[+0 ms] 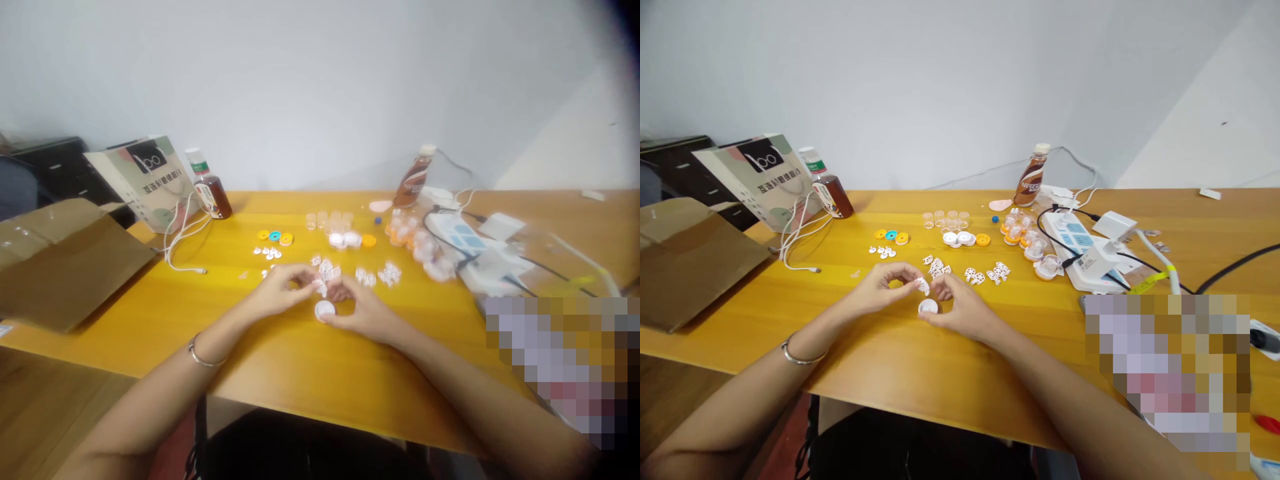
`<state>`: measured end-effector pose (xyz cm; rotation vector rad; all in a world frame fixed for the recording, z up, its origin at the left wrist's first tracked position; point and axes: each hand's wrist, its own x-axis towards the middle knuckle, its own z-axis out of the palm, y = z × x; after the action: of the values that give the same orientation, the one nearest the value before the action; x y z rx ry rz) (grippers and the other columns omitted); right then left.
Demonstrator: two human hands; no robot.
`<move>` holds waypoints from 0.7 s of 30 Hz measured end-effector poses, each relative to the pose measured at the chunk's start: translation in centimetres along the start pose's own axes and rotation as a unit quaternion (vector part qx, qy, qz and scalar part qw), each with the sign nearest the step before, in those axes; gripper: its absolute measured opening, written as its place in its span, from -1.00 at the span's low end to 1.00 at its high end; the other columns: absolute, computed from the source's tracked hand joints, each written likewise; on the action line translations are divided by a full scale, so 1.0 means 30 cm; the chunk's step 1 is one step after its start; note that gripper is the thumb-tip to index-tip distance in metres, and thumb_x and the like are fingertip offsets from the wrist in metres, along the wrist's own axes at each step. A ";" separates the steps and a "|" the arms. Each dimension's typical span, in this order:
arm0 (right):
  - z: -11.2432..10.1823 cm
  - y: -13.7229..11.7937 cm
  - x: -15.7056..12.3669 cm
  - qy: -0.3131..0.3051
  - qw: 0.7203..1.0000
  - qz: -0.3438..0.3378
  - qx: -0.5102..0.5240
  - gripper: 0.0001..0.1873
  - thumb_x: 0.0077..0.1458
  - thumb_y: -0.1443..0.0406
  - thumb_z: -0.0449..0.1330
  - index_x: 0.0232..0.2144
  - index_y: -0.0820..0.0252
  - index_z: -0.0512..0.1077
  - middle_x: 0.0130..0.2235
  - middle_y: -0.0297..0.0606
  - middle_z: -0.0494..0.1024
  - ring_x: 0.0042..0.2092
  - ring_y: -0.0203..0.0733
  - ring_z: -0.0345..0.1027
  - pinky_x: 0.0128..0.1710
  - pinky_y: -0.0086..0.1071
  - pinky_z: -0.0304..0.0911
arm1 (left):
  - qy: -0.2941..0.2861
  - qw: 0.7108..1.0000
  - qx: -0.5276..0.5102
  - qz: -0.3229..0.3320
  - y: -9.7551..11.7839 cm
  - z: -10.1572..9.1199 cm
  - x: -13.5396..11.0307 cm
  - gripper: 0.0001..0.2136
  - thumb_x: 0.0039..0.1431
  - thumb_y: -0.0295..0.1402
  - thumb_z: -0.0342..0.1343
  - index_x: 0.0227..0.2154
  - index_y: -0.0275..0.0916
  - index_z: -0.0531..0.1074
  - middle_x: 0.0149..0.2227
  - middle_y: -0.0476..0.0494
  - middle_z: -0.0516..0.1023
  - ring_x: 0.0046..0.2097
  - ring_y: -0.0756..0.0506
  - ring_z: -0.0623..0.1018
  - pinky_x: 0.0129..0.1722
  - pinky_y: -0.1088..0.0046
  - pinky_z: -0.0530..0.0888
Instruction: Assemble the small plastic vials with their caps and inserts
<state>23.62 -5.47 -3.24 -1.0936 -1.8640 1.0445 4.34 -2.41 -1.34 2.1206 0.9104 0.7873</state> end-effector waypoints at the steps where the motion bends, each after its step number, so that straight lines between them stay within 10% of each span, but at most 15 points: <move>1: -0.003 0.002 -0.004 -0.017 0.999 -0.025 -0.041 -0.69 -0.22 0.29 0.27 -0.34 0.15 0.33 -0.34 -0.32 0.40 -0.28 -0.23 0.29 -0.23 -0.29 0.22 | -0.025 1.000 0.008 0.006 0.006 -0.005 -0.005 -0.83 0.12 -0.31 0.03 -0.31 -0.31 0.42 -0.35 -0.11 0.52 -0.32 0.01 0.48 -0.28 0.50 0.41; 21: 0.006 0.039 0.004 -0.030 0.991 -0.073 -0.106 -0.82 -0.16 0.31 0.24 -0.47 0.18 0.30 -0.42 -0.36 0.34 -0.35 -0.28 0.24 -0.33 -0.41 0.16 | -0.128 0.975 0.131 0.125 0.056 0.000 -0.024 -0.82 0.20 -0.36 -0.06 -0.21 -0.25 0.40 -0.26 -0.14 0.47 -0.25 -0.01 0.46 -0.21 0.46 0.37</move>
<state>23.80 -5.05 -4.34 -1.0355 -2.1073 0.8193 4.56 -3.85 -0.22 2.5336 0.6459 0.5161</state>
